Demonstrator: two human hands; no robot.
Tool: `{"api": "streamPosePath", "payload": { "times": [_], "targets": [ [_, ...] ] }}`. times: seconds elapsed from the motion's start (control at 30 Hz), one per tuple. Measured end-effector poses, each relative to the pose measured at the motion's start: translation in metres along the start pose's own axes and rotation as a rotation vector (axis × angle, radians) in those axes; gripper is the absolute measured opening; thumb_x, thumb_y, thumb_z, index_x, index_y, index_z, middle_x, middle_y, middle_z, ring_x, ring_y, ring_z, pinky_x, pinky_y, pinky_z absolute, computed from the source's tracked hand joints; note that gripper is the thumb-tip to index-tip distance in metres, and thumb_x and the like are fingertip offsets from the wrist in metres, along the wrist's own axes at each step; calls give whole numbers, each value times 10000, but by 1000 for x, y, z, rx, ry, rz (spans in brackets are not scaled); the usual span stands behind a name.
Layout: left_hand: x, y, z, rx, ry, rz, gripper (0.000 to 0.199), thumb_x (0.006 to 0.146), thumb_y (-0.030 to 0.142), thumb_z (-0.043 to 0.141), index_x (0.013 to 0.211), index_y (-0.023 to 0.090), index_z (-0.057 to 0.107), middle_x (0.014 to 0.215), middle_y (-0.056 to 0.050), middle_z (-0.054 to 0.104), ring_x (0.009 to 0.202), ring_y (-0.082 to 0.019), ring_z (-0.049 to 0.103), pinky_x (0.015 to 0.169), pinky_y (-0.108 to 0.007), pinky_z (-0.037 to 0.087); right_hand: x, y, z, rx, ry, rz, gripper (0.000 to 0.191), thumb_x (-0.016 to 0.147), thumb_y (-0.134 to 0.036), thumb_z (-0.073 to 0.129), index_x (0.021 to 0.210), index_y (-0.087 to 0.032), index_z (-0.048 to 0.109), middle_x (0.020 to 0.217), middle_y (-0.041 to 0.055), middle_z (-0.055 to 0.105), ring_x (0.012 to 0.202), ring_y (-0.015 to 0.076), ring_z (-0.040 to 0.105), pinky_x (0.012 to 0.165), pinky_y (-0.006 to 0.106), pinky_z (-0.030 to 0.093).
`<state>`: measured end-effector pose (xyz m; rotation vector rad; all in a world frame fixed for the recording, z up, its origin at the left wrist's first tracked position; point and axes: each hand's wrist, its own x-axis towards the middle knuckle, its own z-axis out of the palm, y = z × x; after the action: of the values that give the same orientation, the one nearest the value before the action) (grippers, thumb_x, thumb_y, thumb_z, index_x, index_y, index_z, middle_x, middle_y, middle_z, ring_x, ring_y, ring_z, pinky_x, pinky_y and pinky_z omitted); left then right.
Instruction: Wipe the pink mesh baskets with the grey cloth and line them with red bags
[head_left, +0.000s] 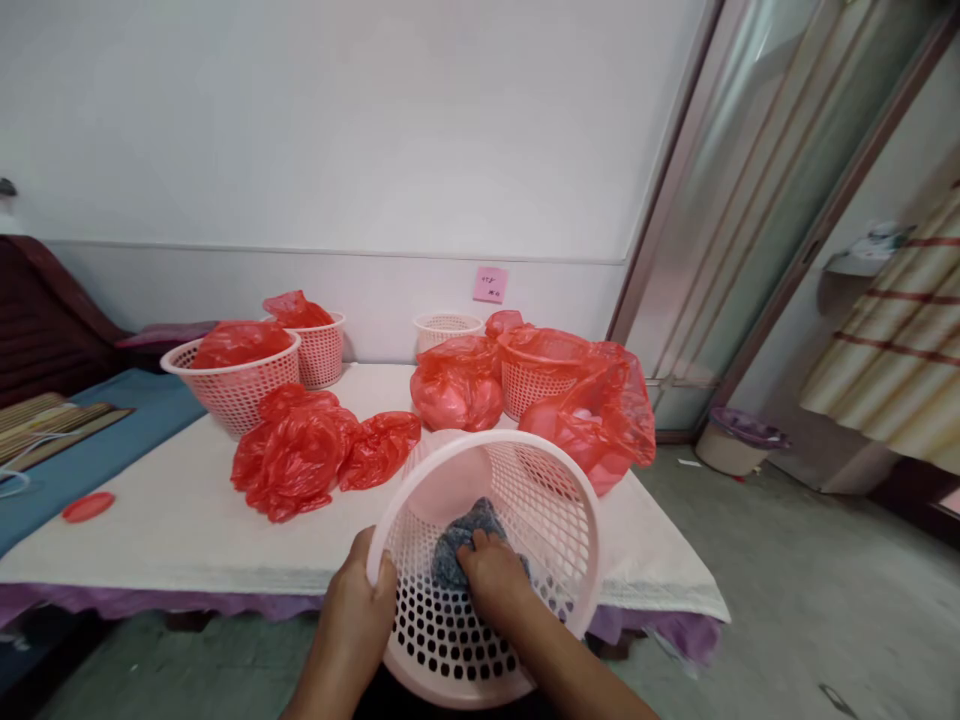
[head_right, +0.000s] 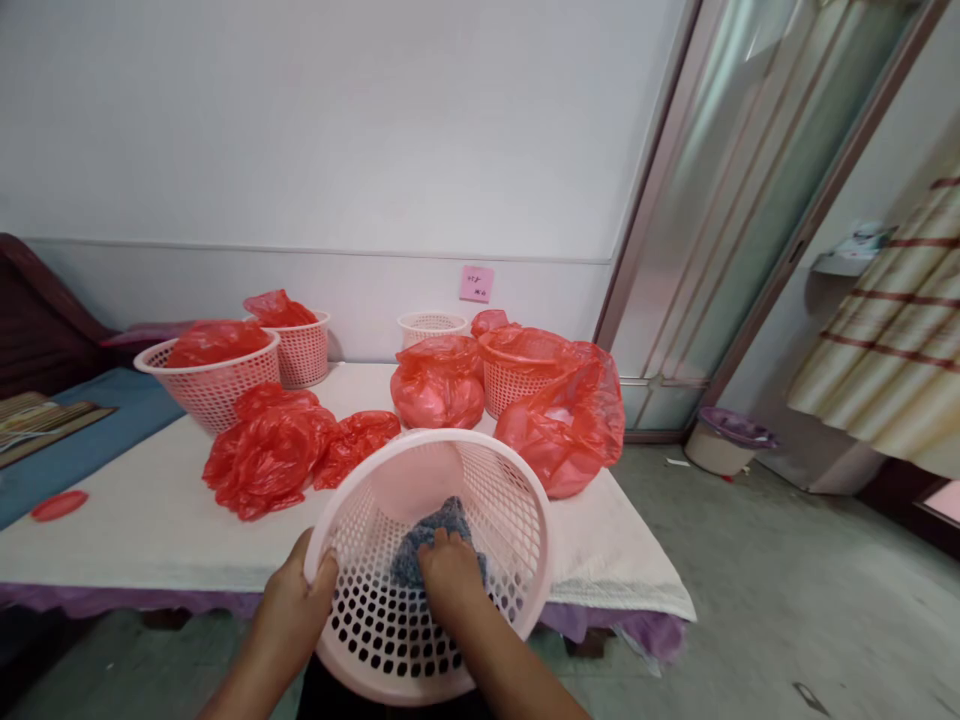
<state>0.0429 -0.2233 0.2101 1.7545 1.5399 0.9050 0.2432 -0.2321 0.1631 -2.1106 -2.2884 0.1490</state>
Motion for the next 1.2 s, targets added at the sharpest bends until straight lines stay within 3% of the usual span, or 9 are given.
{"api": "streamPosePath", "payload": {
  "times": [0.17, 0.33, 0.47, 0.63, 0.77, 0.9, 1.0, 1.1, 1.2],
  "targets": [
    [6, -4, -7, -9, 26, -61, 371, 866, 332, 358, 1158, 168, 517, 1059, -160, 719, 1010, -296, 681, 898, -411, 480, -29, 11, -50, -114, 36, 38, 268, 868, -80, 453, 929, -153, 704, 1006, 158, 669, 955, 320, 625, 776, 400, 467],
    [12, -3, -12, -26, 22, -88, 397, 857, 339, 372, 1178, 153, 514, 1030, -170, 715, 999, -318, 676, 900, -429, 468, -77, 42, -85, -224, 212, 90, 273, 848, -98, 540, 1065, -208, 666, 1016, 127, 638, 904, 299, 606, 757, 402, 492],
    [15, -3, -13, -62, 14, -79, 471, 854, 381, 380, 1230, 125, 501, 1110, -196, 680, 1078, -345, 636, 949, -461, 434, -101, 66, -68, -174, 401, 81, 413, 788, -153, 637, 1197, -209, 616, 1069, 130, 588, 890, 279, 575, 770, 414, 515],
    [16, 0, -10, -142, -13, -47, 431, 854, 408, 391, 1187, 174, 533, 1052, -123, 685, 1094, -302, 621, 951, -426, 434, -103, 85, -39, 16, 638, 103, 444, 827, -218, 555, 1270, -210, 591, 1281, 171, 459, 1071, 303, 541, 900, 463, 505],
    [20, 9, -13, -179, 12, -21, 341, 839, 454, 459, 1058, 218, 573, 990, -69, 677, 998, -282, 629, 923, -415, 437, -93, 90, -30, 409, 544, 236, 543, 719, -138, 457, 1232, -193, 624, 1208, 143, 560, 1046, 258, 614, 907, 409, 508],
    [10, 8, -13, -249, 60, 25, 453, 789, 567, 556, 1077, 218, 560, 999, -56, 661, 980, -264, 626, 904, -384, 461, -83, 91, -16, 821, 546, 370, 553, 590, -192, 465, 1101, -193, 677, 1102, 85, 685, 1082, 267, 625, 982, 411, 456],
    [-16, -10, 10, -468, 126, -40, 555, 719, 566, 666, 1121, 205, 538, 1038, -68, 673, 919, -239, 651, 827, -347, 509, -78, 78, -7, 1095, 564, 426, 516, 592, -255, 519, 1074, -175, 684, 1040, 76, 729, 1020, 290, 649, 967, 433, 462],
    [-43, -32, 55, -714, 56, -272, 637, 622, 577, 753, 1081, 187, 545, 842, -35, 689, 704, -226, 675, 636, -334, 543, -73, 47, 1, 1355, 527, 472, 450, 633, -302, 586, 1041, -150, 700, 941, 72, 749, 981, 291, 665, 904, 404, 505],
    [-57, -44, 90, -815, -8, -359, 559, 625, 596, 733, 963, 170, 606, 843, -82, 725, 782, -273, 705, 730, -379, 561, -69, 8, 16, 1553, 512, 462, 442, 643, -276, 618, 1057, -147, 706, 1015, 72, 745, 1048, 274, 653, 938, 374, 497]
  ]
}}
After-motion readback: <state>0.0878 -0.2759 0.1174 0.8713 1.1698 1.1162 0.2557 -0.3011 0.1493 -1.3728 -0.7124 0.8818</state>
